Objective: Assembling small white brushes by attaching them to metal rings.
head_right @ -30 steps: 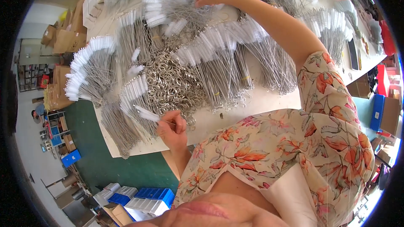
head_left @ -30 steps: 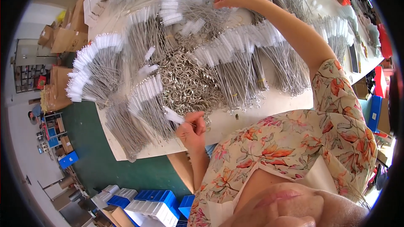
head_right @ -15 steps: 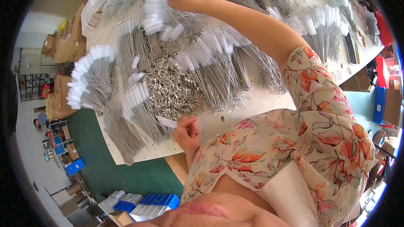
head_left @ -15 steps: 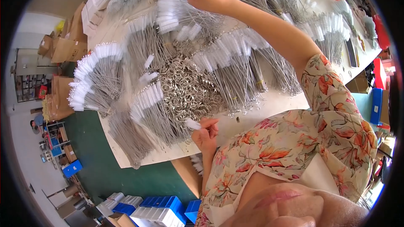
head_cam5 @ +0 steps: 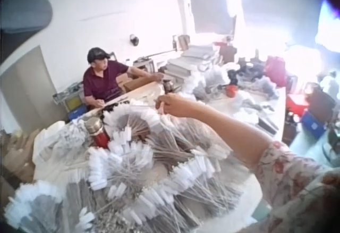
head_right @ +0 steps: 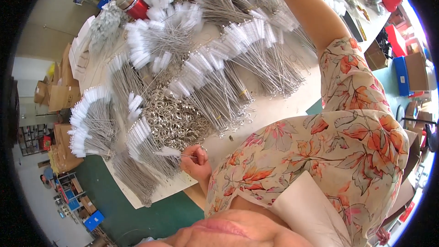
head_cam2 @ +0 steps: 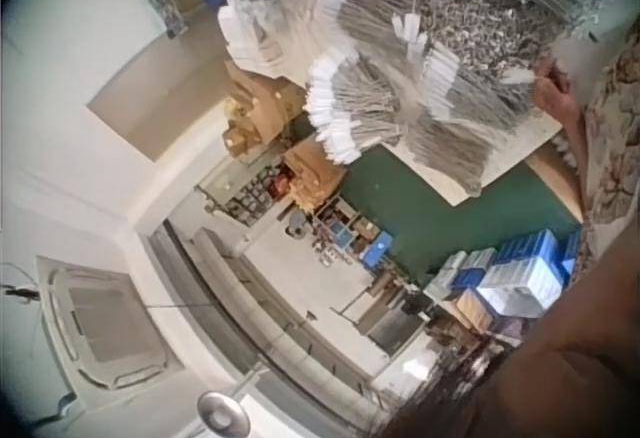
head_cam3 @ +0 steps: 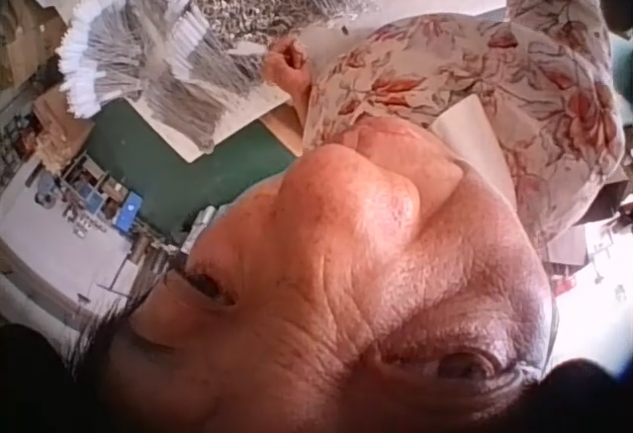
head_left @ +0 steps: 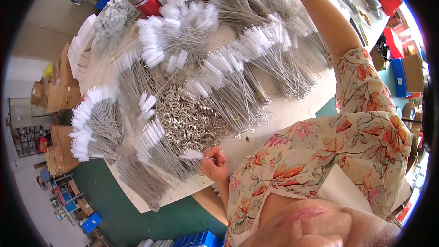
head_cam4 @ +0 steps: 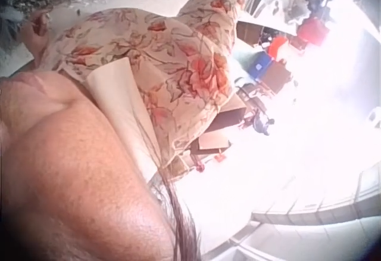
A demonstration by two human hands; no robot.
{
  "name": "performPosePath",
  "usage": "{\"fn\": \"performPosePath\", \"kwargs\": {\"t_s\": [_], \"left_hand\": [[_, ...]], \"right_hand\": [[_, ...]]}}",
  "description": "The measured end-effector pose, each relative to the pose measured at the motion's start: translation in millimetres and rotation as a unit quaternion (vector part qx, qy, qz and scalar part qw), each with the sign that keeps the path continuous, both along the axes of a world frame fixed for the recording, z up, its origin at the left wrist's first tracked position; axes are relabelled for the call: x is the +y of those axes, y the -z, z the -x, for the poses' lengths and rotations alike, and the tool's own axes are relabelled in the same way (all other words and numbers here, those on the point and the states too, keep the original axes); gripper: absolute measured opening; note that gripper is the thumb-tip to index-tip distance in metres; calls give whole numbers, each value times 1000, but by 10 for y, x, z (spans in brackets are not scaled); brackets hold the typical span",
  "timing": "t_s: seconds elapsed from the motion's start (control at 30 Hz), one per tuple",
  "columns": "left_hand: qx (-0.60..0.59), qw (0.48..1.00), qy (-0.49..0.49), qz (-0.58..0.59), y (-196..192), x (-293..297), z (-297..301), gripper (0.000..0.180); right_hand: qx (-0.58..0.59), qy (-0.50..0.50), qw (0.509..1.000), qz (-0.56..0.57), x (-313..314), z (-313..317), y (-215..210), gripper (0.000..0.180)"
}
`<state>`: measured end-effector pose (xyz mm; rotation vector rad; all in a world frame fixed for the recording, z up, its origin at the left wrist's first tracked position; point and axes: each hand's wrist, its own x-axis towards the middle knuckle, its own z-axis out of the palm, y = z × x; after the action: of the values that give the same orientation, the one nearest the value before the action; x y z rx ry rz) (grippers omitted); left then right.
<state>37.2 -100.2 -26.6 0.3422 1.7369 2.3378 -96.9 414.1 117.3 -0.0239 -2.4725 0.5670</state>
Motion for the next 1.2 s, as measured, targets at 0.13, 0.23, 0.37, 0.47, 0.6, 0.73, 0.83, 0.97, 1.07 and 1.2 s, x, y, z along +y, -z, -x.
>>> {"fn": "performPosePath", "kwargs": {"t_s": [0.13, 0.23, 0.37, 0.47, 0.6, 0.73, 0.83, 0.97, 1.07, 1.2], "left_hand": [[-17, 999, 33, 17, 51, 26, -20, 55], [25, 997, 9, 68, -51, 42, -71, 56], [84, 994, -31, 59, -168, 34, -59, 59], [97, 992, -48, 70, -223, 42, -108, 60], [71, 987, -61, 132, -214, 35, -218, 61], [51, 988, -65, 130, -138, -41, -260, 63], [54, 990, -61, 119, -123, -78, -234, 64], [41, 992, -67, 95, -88, -68, -148, 61], [51, 994, -51, 78, -124, 8, -125, 60], [55, 993, -49, 92, -172, 75, -138, 60]], "right_hand": [[-106, -15, 991, 84, 157, -276, 493, 25], [-245, 1, 940, 237, -45, -310, 551, 26], [-73, -15, 996, 57, -390, -114, 715, 12], [-199, 27, 979, 19, -718, -9, 683, 16], [-195, 113, 972, -73, -784, 139, 846, 21], [-221, 125, 967, 1, -416, 298, 804, 22], [-129, 61, 986, 89, -81, 288, 710, 23], [-57, 85, 977, 188, -116, 82, 110, 25], [-90, 52, 959, 263, -308, -85, -150, 24], [-66, 21, 965, 253, -342, -55, -69, 19]]}}
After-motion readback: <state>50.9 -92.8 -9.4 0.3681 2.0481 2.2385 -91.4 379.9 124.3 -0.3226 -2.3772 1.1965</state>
